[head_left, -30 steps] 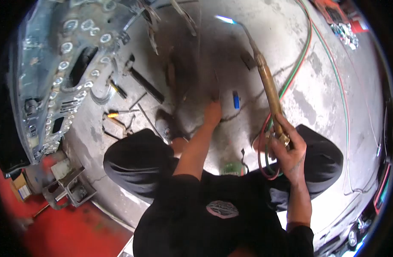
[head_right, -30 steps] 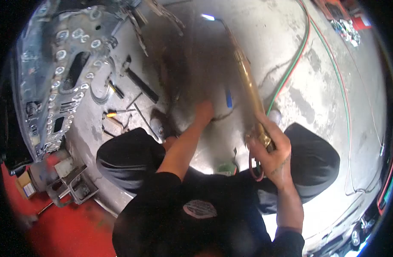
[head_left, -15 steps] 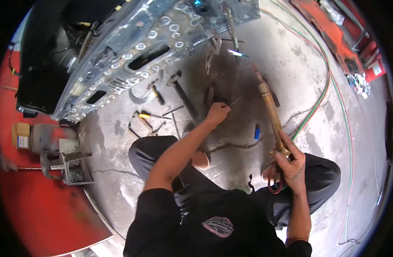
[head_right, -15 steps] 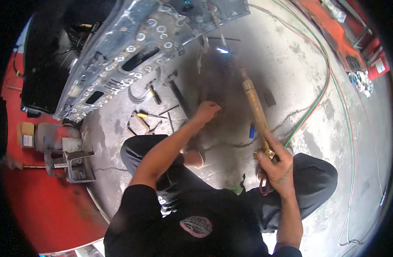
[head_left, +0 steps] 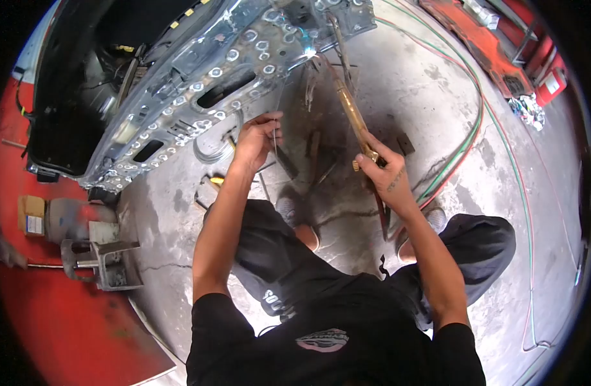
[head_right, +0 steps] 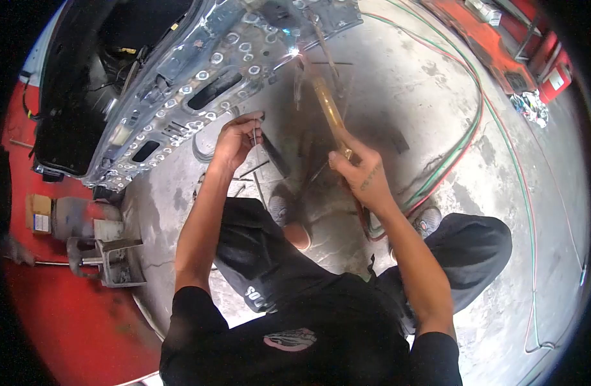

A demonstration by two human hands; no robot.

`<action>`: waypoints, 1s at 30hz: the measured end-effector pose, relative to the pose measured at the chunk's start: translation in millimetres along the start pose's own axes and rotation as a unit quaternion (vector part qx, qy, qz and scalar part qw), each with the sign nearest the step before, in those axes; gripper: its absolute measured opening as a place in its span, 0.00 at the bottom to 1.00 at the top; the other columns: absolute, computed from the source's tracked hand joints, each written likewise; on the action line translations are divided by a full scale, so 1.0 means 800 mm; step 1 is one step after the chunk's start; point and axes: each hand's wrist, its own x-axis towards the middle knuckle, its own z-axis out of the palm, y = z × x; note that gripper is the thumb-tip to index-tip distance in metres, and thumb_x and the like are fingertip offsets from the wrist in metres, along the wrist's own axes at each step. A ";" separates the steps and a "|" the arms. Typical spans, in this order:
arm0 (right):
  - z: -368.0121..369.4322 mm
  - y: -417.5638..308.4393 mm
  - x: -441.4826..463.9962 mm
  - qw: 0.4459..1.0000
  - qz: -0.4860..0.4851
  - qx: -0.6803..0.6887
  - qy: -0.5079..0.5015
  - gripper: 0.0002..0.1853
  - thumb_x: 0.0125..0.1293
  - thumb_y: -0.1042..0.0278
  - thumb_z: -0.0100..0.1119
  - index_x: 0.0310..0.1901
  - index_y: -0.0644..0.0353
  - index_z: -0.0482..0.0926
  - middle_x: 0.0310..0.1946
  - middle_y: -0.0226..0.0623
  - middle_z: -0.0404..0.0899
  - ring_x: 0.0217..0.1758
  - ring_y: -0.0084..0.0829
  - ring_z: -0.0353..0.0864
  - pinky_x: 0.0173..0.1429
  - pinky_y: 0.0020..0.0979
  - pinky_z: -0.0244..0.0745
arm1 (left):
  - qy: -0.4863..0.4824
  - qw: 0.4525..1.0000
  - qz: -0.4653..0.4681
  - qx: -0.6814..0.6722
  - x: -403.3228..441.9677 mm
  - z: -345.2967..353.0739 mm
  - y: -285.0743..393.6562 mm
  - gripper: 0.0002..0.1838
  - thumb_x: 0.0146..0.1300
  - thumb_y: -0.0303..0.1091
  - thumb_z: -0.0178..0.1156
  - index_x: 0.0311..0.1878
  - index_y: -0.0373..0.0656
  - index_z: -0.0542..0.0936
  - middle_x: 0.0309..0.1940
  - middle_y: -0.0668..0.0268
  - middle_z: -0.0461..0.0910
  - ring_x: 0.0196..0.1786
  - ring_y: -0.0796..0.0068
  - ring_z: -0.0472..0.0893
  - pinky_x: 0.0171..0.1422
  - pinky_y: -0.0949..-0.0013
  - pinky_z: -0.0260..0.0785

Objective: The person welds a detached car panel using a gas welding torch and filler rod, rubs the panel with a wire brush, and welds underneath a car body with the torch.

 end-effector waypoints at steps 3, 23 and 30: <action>0.011 0.011 0.003 0.996 0.049 0.074 -0.009 0.28 0.70 0.67 0.65 0.70 0.61 0.76 0.35 0.34 0.83 0.29 0.19 0.78 0.30 0.25 0.74 | -0.009 0.999 -0.002 -0.053 -0.003 0.010 -0.024 0.16 0.73 0.27 0.60 0.61 0.35 0.80 0.38 0.67 0.80 0.37 0.73 0.80 0.41 0.67 0.75; 0.041 0.056 0.003 0.974 0.039 0.221 -0.003 0.32 0.69 0.67 0.65 0.75 0.56 0.72 0.34 0.29 0.81 0.26 0.18 0.77 0.27 0.23 0.71 | -0.002 0.978 0.071 0.197 0.014 -0.001 -0.006 0.08 0.70 0.26 0.65 0.50 0.36 0.85 0.28 0.69 0.80 0.24 0.81 0.75 0.29 0.73 0.72; 0.045 0.060 0.005 0.971 0.042 0.237 -0.003 0.32 0.69 0.67 0.65 0.75 0.56 0.72 0.34 0.29 0.81 0.25 0.18 0.77 0.27 0.23 0.72 | 0.062 0.967 0.081 0.233 0.030 -0.012 -0.006 0.07 0.70 0.27 0.65 0.45 0.32 0.86 0.24 0.68 0.79 0.20 0.81 0.72 0.21 0.73 0.63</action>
